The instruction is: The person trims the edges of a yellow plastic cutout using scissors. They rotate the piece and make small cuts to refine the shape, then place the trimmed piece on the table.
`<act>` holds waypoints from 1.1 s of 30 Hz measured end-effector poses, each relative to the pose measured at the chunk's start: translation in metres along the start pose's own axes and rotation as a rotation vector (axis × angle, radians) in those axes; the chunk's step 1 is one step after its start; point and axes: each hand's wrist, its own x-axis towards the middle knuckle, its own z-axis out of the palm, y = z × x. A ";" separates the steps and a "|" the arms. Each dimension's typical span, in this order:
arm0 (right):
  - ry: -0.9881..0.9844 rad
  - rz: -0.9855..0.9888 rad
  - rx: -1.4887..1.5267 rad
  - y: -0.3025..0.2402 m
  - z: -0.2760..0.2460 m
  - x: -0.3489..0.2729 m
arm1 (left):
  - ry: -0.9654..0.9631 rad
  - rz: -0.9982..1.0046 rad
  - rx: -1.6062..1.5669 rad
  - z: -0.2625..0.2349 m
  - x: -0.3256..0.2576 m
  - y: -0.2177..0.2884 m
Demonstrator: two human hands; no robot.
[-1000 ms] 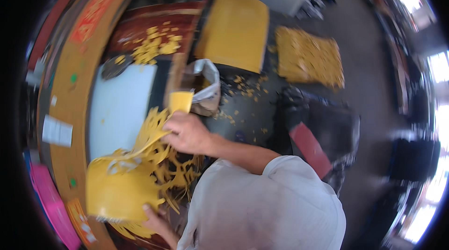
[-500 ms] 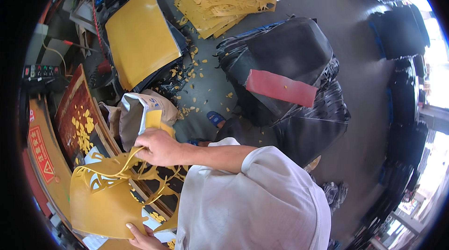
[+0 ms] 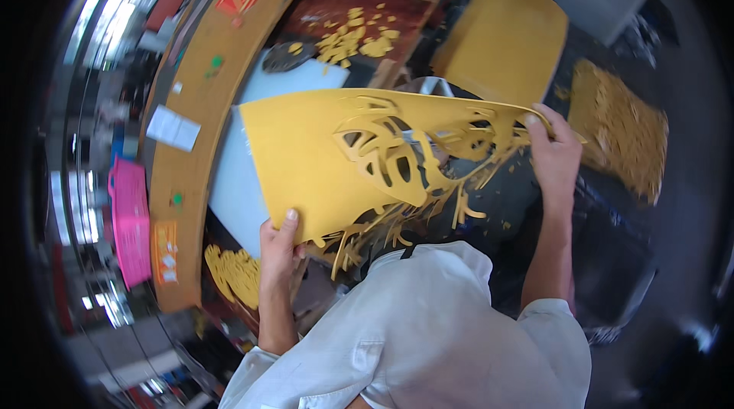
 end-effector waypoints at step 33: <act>-0.793 -1.257 -0.235 -0.264 0.565 -0.022 | 0.803 -0.129 -0.501 -0.252 0.124 -0.234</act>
